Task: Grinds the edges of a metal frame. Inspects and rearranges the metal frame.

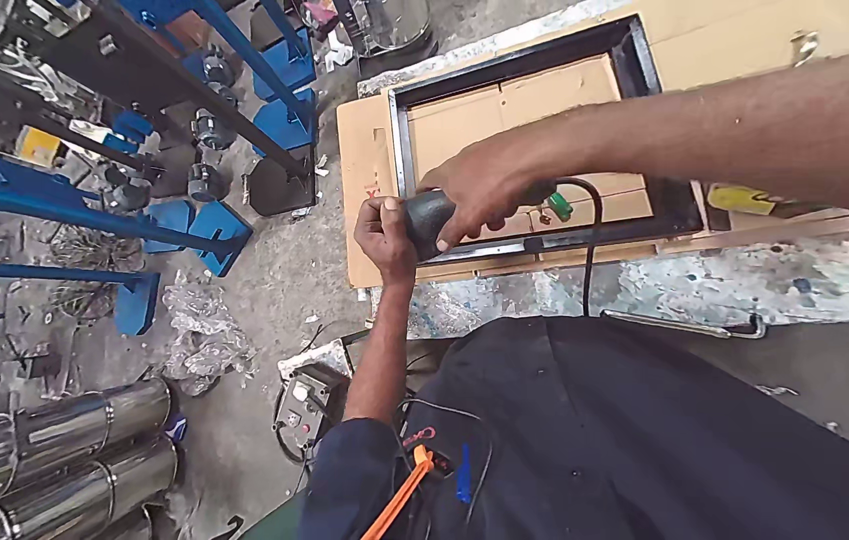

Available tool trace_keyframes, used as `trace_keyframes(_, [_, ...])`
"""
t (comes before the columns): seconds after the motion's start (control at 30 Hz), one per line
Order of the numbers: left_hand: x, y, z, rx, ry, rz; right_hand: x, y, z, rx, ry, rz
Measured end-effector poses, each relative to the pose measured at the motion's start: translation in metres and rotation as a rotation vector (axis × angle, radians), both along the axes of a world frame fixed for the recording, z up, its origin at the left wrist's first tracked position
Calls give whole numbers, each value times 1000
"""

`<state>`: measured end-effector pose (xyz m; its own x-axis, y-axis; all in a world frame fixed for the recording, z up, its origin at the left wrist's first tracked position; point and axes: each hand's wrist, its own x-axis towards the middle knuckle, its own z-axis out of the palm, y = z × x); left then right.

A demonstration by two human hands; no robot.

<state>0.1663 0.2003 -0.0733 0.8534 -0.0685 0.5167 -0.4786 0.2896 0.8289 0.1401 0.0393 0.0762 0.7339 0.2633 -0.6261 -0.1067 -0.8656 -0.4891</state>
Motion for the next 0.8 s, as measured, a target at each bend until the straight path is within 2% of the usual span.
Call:
trace_keyframes(0.07, [1,0,0,4,10,0,5,-1,-6,60,78,-50])
trace_keyframes(0.27, [2,0,1,11,16,-9,1,4,-5,-26,23,-68])
trace_keyframes(0.8, [5,0,14,-10,39,-61,-4,2,10,-39,-37,-35])
